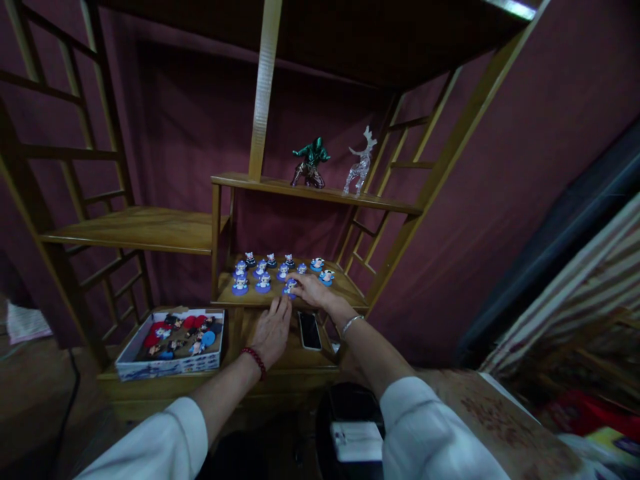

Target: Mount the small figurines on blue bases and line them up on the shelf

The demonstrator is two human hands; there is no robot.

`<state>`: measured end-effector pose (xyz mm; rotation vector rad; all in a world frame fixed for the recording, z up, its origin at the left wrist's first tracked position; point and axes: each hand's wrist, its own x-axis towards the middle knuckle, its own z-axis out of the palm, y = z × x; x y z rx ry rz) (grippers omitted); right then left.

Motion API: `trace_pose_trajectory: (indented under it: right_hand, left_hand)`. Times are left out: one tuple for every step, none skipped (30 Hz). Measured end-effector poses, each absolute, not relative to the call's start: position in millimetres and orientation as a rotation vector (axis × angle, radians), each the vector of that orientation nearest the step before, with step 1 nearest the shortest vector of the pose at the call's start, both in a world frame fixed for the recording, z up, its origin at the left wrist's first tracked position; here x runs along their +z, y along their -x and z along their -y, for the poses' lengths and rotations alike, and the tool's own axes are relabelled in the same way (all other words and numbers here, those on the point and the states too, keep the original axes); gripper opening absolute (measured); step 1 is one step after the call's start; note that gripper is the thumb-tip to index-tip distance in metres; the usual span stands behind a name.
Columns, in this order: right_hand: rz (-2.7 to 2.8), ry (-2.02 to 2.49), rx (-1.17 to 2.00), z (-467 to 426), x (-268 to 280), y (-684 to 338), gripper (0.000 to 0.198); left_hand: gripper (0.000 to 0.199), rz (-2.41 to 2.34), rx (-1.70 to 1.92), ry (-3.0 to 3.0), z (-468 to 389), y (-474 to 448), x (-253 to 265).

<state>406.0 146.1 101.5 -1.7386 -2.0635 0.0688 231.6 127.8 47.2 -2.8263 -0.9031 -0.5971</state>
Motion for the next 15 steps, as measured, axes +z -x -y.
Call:
trace_pose_trajectory:
  right_hand:
    - [2.044, 1.743, 0.089, -146.2, 101.3, -406.1, 0.030]
    - [2.027, 1.743, 0.118, -146.5, 101.1, -406.6, 0.030]
    - [2.013, 1.740, 0.155, -147.0, 100.7, -407.3, 0.031]
    - [2.006, 1.735, 0.199, -147.4, 100.5, -408.2, 0.032]
    - [1.999, 1.731, 0.244, -147.9, 100.3, -409.0, 0.033]
    - [1.989, 1.728, 0.285, -148.2, 100.3, -409.6, 0.035]
    - [1.977, 1.725, 0.317, -148.4, 100.5, -410.0, 0.038]
    - [1.968, 1.727, 0.337, -148.4, 101.0, -410.0, 0.040]
    - [1.963, 1.733, 0.343, -148.2, 101.6, -409.9, 0.043]
    - [1.961, 1.740, 0.343, -147.8, 102.4, -409.6, 0.046]
    - [1.960, 1.748, 0.339, -147.2, 103.4, -409.3, 0.049]
    - [1.962, 1.755, 0.336, -146.4, 104.4, -409.2, 0.051]
    - [1.961, 1.756, 0.337, -145.5, 105.6, -409.2, 0.052]
    - [1.960, 1.756, 0.339, -144.4, 106.9, -409.5, 0.054]
    - [1.960, 1.753, 0.342, -143.2, 108.3, -410.0, 0.055]
  left_hand:
    - [0.062, 0.889, -0.594, 2.817, -128.0, -231.2, 47.5]
    - [0.062, 0.876, -0.590, 2.810, -128.4, -230.7, 47.5]
    - [0.062, 0.865, -0.587, 2.807, -128.9, -230.1, 47.3]
    - [0.062, 0.858, -0.586, 2.805, -129.5, -229.6, 46.9]
    - [0.062, 0.852, -0.590, 2.805, -130.1, -229.0, 46.5]
    - [0.062, 0.845, -0.601, 2.805, -130.5, -228.5, 46.1]
    - [0.062, 0.838, -0.614, 2.805, -130.8, -228.1, 45.9]
    - [0.062, 0.834, -0.626, 2.807, -130.8, -227.7, 46.0]
    - [0.063, 0.832, -0.632, 2.811, -130.5, -227.4, 46.6]
    - [0.062, 0.835, -0.629, 2.818, -130.0, -227.1, 47.5]
    - [0.062, 0.840, -0.620, 2.825, -129.2, -226.9, 48.9]
    - [0.062, 0.847, -0.607, 2.829, -128.2, -226.7, 50.4]
    - [0.061, 0.852, -0.599, 2.830, -127.1, -226.5, 52.2]
    - [0.061, 0.857, -0.590, 2.829, -125.9, -226.4, 54.0]
    - [0.060, 0.862, -0.581, 2.825, -124.8, -226.3, 55.7]
